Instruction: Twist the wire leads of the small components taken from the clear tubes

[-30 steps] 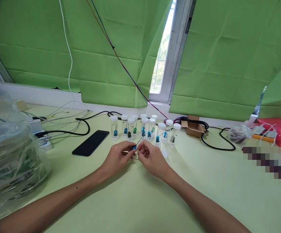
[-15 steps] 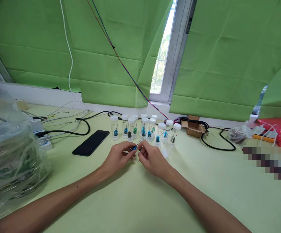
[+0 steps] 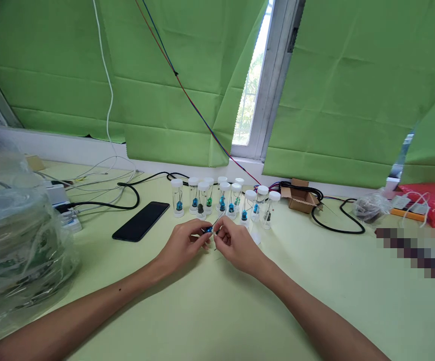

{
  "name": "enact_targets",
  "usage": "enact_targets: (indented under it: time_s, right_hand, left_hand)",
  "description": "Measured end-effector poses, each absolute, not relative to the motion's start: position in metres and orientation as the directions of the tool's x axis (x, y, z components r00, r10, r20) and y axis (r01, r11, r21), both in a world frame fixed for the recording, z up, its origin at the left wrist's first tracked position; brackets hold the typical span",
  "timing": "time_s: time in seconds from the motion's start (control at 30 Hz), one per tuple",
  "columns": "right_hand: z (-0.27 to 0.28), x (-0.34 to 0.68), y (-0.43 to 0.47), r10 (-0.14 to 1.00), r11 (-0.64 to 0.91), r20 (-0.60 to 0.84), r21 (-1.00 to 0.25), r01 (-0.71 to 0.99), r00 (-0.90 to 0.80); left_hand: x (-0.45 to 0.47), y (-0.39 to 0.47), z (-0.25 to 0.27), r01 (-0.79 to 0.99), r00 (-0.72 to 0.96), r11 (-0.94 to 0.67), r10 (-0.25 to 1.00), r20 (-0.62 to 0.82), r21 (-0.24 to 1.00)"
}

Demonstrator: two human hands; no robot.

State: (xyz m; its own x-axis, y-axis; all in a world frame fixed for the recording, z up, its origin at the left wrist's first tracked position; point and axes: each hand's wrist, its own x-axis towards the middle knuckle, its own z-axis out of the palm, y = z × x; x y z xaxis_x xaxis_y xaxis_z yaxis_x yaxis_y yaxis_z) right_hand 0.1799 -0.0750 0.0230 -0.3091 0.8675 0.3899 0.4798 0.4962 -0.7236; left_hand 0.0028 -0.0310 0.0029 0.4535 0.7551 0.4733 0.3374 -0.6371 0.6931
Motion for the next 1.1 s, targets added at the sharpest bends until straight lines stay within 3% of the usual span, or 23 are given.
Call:
enact_targets:
  time_s: [0.17,0.37,0.67,0.83,0.97,1.1]
  right_hand:
    - [0.0238,0.1801,-0.0752,0.848,0.529,0.402,-0.649,0.546,-0.344]
    - [0.0193,0.1826,-0.0737,0.808,0.586,0.435,-0.518,0.623,-0.397]
    - [0.0176,0.1848,-0.0739,0.770,0.620,0.449,-0.360,0.697,-0.453]
    - [0.0194,0.1851,-0.0752,0.742,0.643,0.456,-0.277,0.714,-0.492]
    - [0.0205,0.1853,-0.0755,0.749,0.635,0.445,-0.269,0.724,-0.492]
    - [0.0207,0.1858,-0.0751,0.761,0.626,0.434,-0.299,0.720,-0.482]
  left_hand:
    - [0.0020,-0.0311,0.0047,0.390,0.478,-0.657,0.743,0.468,0.645]
    - [0.0025,-0.0319,0.0062,0.349,0.490,-0.597,0.774,0.402,0.722]
    - [0.0018,-0.0328,0.0084,0.349,0.489,-0.606,0.769,0.412,0.715]
    - [0.0002,-0.0298,0.0075,0.325,0.510,-0.542,0.791,0.338,0.775]
    - [-0.0004,-0.0287,0.0071,0.322,0.525,-0.528,0.790,0.316,0.786]
    - [-0.0002,-0.0307,0.0085,0.385,0.517,-0.615,0.761,0.391,0.688]
